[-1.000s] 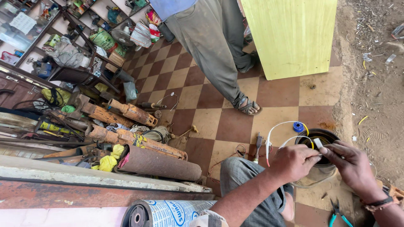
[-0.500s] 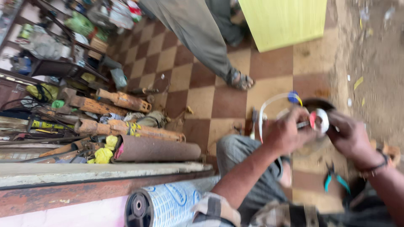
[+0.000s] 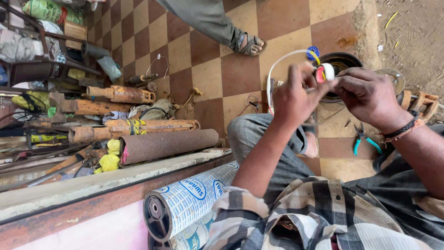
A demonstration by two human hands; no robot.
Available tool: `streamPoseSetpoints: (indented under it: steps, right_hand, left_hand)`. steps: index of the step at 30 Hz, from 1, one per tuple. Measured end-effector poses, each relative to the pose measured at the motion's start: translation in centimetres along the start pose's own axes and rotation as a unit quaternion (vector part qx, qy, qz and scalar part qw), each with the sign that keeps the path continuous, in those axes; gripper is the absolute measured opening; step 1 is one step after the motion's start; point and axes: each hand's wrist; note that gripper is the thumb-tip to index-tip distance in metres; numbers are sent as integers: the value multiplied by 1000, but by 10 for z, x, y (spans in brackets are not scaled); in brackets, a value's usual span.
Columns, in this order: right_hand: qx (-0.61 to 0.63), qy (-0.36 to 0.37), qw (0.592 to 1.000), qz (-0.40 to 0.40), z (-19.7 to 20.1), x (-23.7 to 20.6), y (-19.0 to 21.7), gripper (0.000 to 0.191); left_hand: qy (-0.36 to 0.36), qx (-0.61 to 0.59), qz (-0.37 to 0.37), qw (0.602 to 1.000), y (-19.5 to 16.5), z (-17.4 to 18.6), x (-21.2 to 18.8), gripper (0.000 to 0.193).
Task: The person sits on the floor of a repair workshop and wraps electrical tape around the wired lead connections of a submersible pump motor, insulating each joint by hand. They pull and tear tape strips, press them around the wires, and work through the connections one at a time.
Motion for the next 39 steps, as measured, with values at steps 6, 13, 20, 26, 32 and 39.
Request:
streamPoseSetpoints:
  steps: [6, 13, 20, 26, 32, 39]
  right_hand:
    - [17, -15, 999, -24, 3, 0, -1, 31]
    - [49, 15, 998, -41, 0, 2, 1, 20]
    - [-17, -4, 1000, 16, -2, 4, 3, 25]
    - [-32, 21, 999, 30, 1, 0, -6, 36]
    - [-25, -2, 998, 52, -7, -3, -6, 31]
    - [-80, 14, 995, 57, 0, -2, 3, 35]
  left_hand:
    - [57, -84, -100, 990, 2, 14, -1, 26]
    - [-39, 6, -92, 995, -8, 1, -9, 14]
    - [27, -61, 148, 987, 0, 4, 9, 24]
    - [110, -198, -34, 973, 1, 25, -2, 44]
    - [34, -96, -46, 994, -1, 11, -8, 26]
    - [102, 21, 143, 984, 3, 15, 14, 34]
Point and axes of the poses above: each hand's wrist, its own x-axis towards the middle knuckle, its own z-axis out of the back of the hand, y = z × x, and after that the axes turned 4 degrees about y, right-handed
